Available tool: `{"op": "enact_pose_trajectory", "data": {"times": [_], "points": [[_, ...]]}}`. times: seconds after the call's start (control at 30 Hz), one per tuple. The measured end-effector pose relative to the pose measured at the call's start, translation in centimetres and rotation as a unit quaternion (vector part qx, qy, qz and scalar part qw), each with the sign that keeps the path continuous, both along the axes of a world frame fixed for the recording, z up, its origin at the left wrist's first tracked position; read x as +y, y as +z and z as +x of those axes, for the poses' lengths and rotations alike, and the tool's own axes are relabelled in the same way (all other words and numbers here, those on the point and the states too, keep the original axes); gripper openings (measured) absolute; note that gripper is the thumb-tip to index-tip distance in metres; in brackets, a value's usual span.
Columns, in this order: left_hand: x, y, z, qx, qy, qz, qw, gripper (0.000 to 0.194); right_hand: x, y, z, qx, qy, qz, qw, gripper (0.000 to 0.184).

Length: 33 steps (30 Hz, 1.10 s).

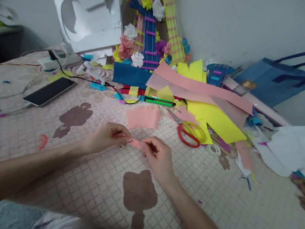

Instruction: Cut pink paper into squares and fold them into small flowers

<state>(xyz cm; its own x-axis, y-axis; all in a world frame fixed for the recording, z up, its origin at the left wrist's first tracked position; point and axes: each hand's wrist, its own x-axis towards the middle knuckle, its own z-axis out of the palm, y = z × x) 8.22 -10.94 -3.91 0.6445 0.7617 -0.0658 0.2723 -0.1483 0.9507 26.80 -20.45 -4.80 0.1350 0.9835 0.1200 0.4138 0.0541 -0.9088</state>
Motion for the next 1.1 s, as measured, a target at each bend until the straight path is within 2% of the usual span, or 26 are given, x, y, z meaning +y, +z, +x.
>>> {"op": "enact_pose_trajectory", "data": {"times": [0.27, 0.47, 0.67, 0.77, 0.97, 1.1], "points": [[0.1, 0.1, 0.1, -0.014, 0.007, -0.017, 1.0, 0.02, -0.1, 0.1, -0.1, -0.003, 0.0, 0.007, 1.0, 0.012], [0.5, -0.3, -0.2, -0.031, -0.028, -0.024, 0.999, 0.021, -0.1, 0.0, 0.0, -0.022, -0.003, 0.017, 1.0, 0.014], [0.3, 1.0, -0.1, 0.048, -0.068, 0.083, 0.993, 0.022, -0.2, 0.1, -0.3, -0.052, 0.024, 0.027, 0.998, 0.013], [-0.1, 1.5, 0.1, 0.058, -0.08, 0.107, 0.989, 0.02, -0.3, 0.2, -0.6, -0.068, 0.039, 0.038, 0.996, 0.013], [-0.6, 1.6, 0.4, 0.05, -0.047, 0.139, 0.988, 0.013, -0.3, 0.1, -0.9, 0.024, 0.05, -0.013, 0.998, 0.016], [-0.6, 1.6, 0.3, 0.041, -0.037, 0.14, 0.989, 0.012, -0.3, -0.1, -1.0, 0.039, 0.026, -0.032, 0.998, 0.019]]}}
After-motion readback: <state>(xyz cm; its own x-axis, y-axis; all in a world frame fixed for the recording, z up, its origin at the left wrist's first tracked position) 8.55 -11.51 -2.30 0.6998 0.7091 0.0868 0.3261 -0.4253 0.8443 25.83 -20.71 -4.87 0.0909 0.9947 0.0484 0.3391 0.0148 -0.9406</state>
